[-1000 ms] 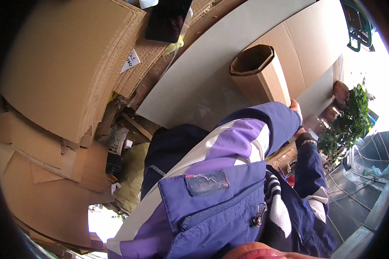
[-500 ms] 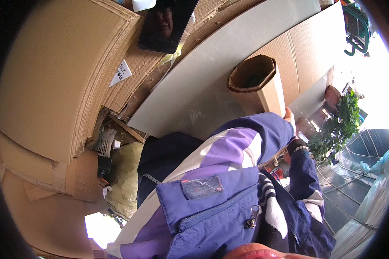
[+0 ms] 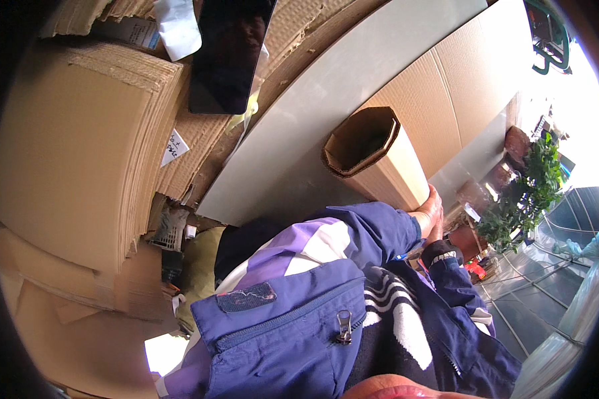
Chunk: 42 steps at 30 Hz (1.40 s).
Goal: The person rolls flat cardboard sheets into cylindrical tubes and secures them with clear packing tape. They repeatedly wrap tape around each tube, cut the tape, and place the finished tubes aside. The person also uses a utility knife to trim excess tape from the tube ends.
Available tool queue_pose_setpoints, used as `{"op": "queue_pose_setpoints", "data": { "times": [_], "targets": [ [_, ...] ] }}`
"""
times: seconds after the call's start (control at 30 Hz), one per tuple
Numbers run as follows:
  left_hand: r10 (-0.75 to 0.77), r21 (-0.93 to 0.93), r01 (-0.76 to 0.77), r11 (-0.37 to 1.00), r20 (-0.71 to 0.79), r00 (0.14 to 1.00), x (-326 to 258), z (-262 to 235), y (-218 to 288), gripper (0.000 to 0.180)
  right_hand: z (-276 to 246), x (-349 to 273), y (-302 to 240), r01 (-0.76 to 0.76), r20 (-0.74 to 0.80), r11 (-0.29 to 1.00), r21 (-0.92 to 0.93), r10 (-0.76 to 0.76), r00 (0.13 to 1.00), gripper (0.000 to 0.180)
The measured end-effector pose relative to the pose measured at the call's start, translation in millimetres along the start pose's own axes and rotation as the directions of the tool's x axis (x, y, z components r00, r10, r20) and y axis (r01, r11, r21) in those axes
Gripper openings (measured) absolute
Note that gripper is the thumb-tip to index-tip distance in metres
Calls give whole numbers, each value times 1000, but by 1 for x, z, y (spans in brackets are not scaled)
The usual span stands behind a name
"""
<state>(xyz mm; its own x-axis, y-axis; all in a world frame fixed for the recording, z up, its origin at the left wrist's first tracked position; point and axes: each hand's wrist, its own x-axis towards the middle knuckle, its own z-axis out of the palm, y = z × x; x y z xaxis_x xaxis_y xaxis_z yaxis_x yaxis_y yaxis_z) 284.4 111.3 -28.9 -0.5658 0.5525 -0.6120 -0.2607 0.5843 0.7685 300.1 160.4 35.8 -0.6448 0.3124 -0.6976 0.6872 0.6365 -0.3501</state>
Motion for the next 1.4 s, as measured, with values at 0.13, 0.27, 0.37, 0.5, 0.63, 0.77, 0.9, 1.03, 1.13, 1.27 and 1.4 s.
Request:
{"op": "queue_pose_setpoints", "data": {
  "times": [0.13,0.27,0.37,0.5,0.63,0.77,0.9,1.03,1.13,1.27,1.4],
  "targets": [
    [-32,-41,32,999,2,999,1,12,2,47,-4,-7,9,217,16,911,-350,-225,974,69],
    [-62,-74,62,995,1,998,-1,22,0,47,-5,-17,8,291,81,778,-557,-298,951,68],
    [-82,-91,81,992,0,997,-6,28,-2,47,-2,-20,16,208,6,919,-335,-219,976,61],
    [-92,-102,92,991,6,996,-12,36,-1,47,-1,-25,33,41,-110,994,97,-31,993,62],
    [-107,-106,107,989,5,994,-15,48,-3,47,0,-35,30,159,-50,946,-283,-180,982,72],
    [-123,-92,122,988,-1,992,-4,69,-4,48,5,-34,-2,303,76,742,-597,-325,943,83],
    [-142,-41,141,989,-5,990,33,76,3,49,-1,-15,-33,377,204,702,-604,-321,925,96],
    [-37,140,35,990,6,999,53,26,2,48,-18,13,-43,415,332,794,-444,-285,899,113],
    [351,357,-386,851,161,922,35,-53,-19,49,-30,37,-44,291,428,894,-341,-127,895,122],
    [181,495,-456,739,506,843,1,-165,-3,56,-41,69,-43,36,608,998,-52,3,794,119],
    [116,510,-422,750,526,842,-22,-205,4,59,-40,86,-45,57,704,998,-8,-35,709,113]
  ]
}}
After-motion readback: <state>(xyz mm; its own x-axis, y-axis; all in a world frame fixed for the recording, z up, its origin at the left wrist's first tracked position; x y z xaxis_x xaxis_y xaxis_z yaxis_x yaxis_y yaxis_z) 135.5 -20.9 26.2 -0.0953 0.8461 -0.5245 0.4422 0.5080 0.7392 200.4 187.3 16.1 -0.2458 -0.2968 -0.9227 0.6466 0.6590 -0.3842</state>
